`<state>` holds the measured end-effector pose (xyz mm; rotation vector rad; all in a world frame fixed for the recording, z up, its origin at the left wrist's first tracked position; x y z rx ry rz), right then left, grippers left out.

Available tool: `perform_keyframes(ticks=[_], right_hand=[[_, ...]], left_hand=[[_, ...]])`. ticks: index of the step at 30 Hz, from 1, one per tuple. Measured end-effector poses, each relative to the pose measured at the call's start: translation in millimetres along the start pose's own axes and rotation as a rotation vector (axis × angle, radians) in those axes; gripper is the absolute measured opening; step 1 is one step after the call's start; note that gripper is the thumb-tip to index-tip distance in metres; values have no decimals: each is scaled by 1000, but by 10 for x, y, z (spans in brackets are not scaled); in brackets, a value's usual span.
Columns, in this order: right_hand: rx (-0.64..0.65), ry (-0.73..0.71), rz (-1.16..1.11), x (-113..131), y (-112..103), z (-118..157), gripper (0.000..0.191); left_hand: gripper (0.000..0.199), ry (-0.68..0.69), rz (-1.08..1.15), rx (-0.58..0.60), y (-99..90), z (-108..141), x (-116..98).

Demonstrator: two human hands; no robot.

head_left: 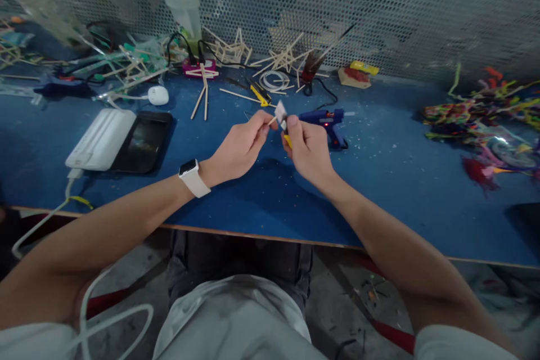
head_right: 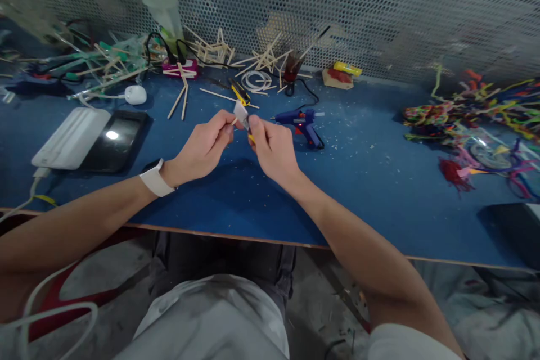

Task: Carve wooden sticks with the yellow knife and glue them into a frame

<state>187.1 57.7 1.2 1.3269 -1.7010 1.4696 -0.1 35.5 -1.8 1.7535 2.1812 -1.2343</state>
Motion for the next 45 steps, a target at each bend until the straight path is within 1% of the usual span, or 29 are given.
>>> perform_keyframes(ticks=[2,4,8,13,18,26,30,32,34,38,40,45], right_hand=[[62,-44,51,16,41,23,82],[97,-60,65,24,69,41,82],[121,-8,15,7,80,51,80],[157,49,-50,-34,82,37,79],[158,45,-64,-32,77,20,81],[145,68,-48,-52,86,17,84],[95,95,-69,-43,68,22,83],[76,74,-47,-24,55,23,83],[88,36,-6,-5,52,23,83],[136,-6,23,-3,63,22,83],[143,-5,9,-12,66,21,82],[152,35,-12,-23,67,24,82]], left_hand=[[28,-5,12,-8,12,10,27],[30,-14,23,-9,18,20,42],[29,-3,17,-4,10,18,29],[33,34,44,60,11,-1,36],[41,50,-1,57,17,-2,104],[37,49,-24,44,20,0,136],[37,18,-5,35,17,8,132],[38,7,11,14,10,14,120],[38,-1,38,2,3,17,102],[34,3,75,48,2,10,69],[34,15,66,62,4,3,65],[39,35,33,48,5,-1,80]])
Point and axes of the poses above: each hand's wrist, its own z-axis away from the middle knuckle, its own y-axis out of the palm, x = y × z, the point moved 3 cm from there along -z, towards the middle knuckle, and after that the axes turned 10 degrees about y, right-handed, at the moved point
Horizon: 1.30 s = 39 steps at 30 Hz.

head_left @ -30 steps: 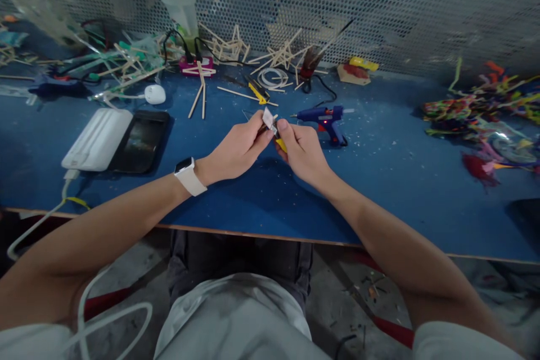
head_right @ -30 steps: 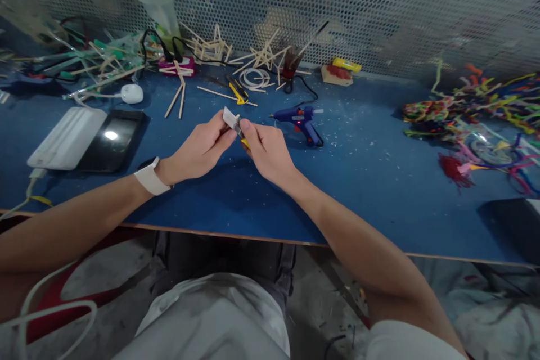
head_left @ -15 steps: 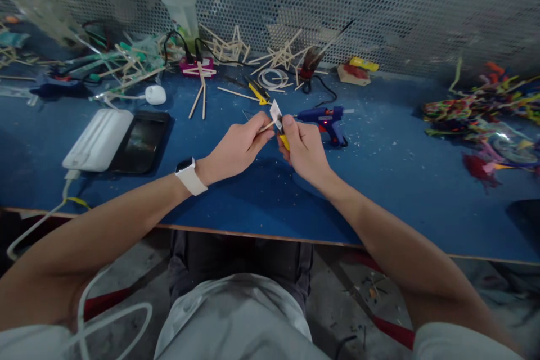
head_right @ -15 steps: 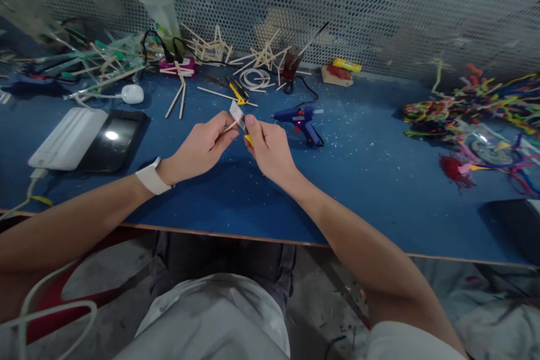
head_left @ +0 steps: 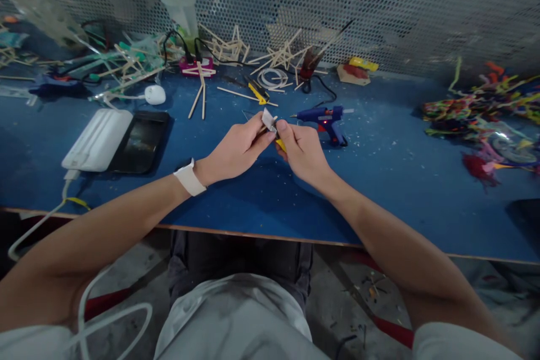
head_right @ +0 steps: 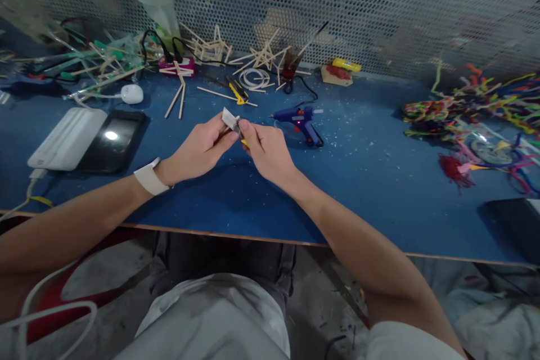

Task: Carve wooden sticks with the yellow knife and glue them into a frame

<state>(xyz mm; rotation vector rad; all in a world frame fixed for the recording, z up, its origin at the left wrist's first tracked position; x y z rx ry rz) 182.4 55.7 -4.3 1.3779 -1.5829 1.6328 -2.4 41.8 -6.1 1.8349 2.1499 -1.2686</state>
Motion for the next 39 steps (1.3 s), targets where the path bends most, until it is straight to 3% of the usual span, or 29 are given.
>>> perform_keyframes(ticks=[7,17,21,27,39], right_hand=[[25,12,-41,12,-5,-5,82],[-60,47,-53,13,63,56,81],[-69,-22,11,90,57,90,79],[-1,-2,-2,28,2,16,82],[94,23,-68,37,-15,-3,83]], left_hand=[[32,-2,1,9,-9,-3,-14],[32,-53,-35,-34,9,8,-23],[36,-61,60,-74,25,21,-6],[27,-22,101,-21,-2,21,-44],[43,-16,7,86,-35,6,1]])
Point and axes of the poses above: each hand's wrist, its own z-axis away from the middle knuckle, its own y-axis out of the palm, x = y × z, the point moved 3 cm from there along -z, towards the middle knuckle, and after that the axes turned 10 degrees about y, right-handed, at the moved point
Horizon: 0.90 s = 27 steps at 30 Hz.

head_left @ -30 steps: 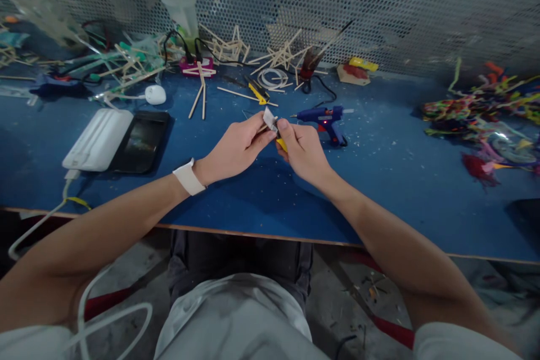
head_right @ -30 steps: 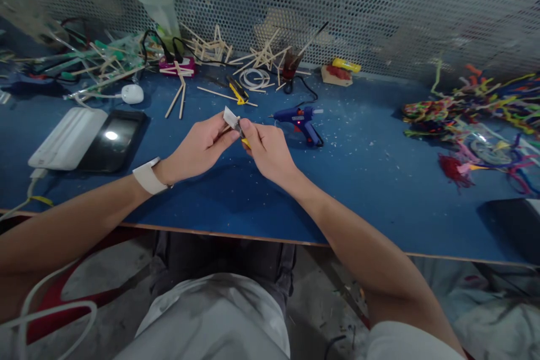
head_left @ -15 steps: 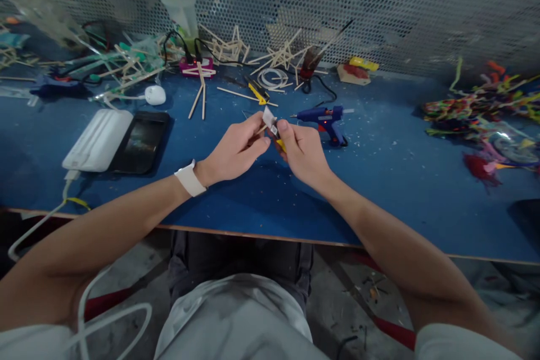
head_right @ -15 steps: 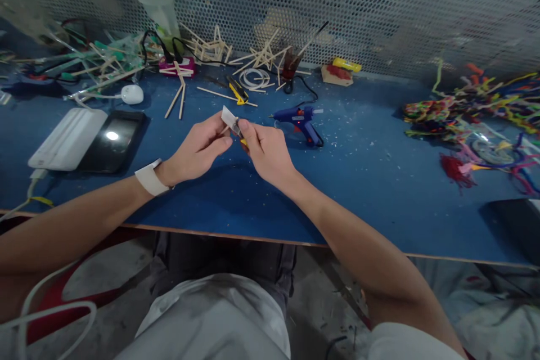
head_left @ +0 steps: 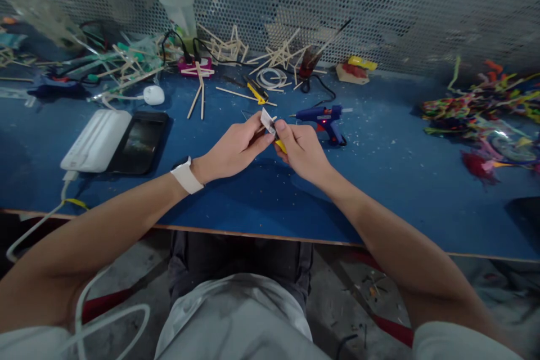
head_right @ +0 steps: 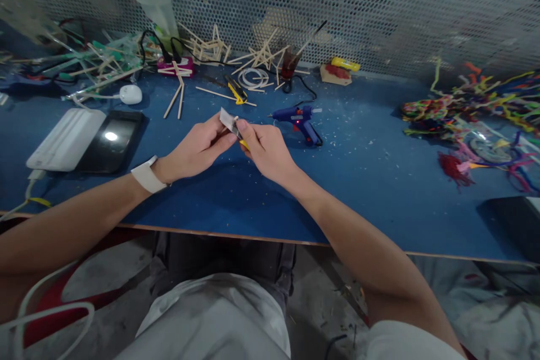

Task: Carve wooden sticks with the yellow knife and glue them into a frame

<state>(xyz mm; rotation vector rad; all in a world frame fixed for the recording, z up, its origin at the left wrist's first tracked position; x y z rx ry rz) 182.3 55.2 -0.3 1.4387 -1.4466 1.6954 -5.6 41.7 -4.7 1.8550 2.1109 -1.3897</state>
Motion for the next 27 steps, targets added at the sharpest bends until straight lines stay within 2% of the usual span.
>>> perform_keyframes(ticks=[8,13,19,27], right_hand=[[-7,50,-62,-1,26,16,83],[-43,18,-13,35,8,23,83],[2,2,2,10,-9,-5,81],[13,67,-43,2,13,9,84]], left_hand=[[44,-20,-43,-47,18,-2,-28],[40,3,-41,-60,22,5,-30],[42,20,-4,-16,30,-7,3],[42,-5,-18,-50,29,-20,-33]])
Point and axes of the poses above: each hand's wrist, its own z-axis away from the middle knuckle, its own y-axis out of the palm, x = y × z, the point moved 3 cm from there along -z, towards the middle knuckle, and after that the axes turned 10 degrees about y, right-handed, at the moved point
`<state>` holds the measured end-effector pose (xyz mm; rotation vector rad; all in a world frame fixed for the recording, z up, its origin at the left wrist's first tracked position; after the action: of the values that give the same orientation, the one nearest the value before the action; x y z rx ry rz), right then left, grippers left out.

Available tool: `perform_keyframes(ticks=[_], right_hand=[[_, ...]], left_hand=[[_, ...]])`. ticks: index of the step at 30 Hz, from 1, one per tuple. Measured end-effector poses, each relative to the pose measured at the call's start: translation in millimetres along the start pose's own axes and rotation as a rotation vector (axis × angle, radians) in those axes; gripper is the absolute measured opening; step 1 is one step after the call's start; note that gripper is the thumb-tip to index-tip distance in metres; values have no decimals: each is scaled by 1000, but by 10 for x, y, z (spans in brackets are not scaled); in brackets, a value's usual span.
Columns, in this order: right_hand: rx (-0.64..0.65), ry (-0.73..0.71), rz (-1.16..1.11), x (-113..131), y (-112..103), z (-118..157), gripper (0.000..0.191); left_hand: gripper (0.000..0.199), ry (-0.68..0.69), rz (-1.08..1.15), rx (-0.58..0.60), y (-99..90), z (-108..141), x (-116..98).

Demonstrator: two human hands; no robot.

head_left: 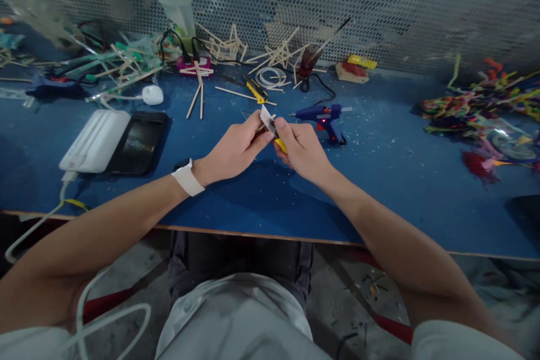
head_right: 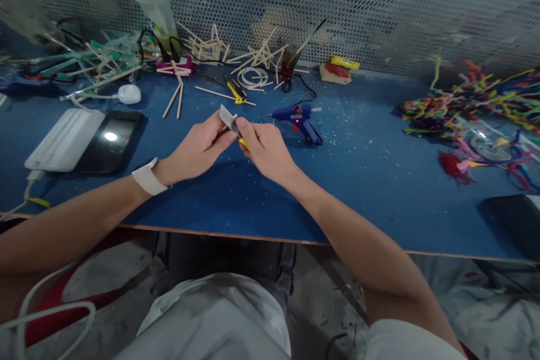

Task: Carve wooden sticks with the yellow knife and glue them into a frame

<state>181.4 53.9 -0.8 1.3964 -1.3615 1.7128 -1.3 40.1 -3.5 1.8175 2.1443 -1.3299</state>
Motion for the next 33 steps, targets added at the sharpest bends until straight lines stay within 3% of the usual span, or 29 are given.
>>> perform_keyframes(ticks=[9,16,26,33], right_hand=[[-46,-21,12,15,7,11,83],[-164,-19,92,-33,29,16,83],[-201,3,53,-45,46,19,81],[-153,-88,146,8,40,32,82]], left_hand=[[35,2,-40,-16,-8,4,-20],[22,-24,-65,-36,-5,6,-34],[32,-60,-26,-103,12,17,8],[26,-54,25,-59,-2,9,-29]])
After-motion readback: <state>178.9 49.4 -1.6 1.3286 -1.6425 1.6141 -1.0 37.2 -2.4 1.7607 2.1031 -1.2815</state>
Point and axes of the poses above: each hand's wrist, its own z-axis away from the middle knuckle, its own y-axis out of the palm, x = y × z, the point moved 3 cm from there along -z, towards the middle knuckle, and after that the axes turned 10 degrees about y, right-handed, at the moved point
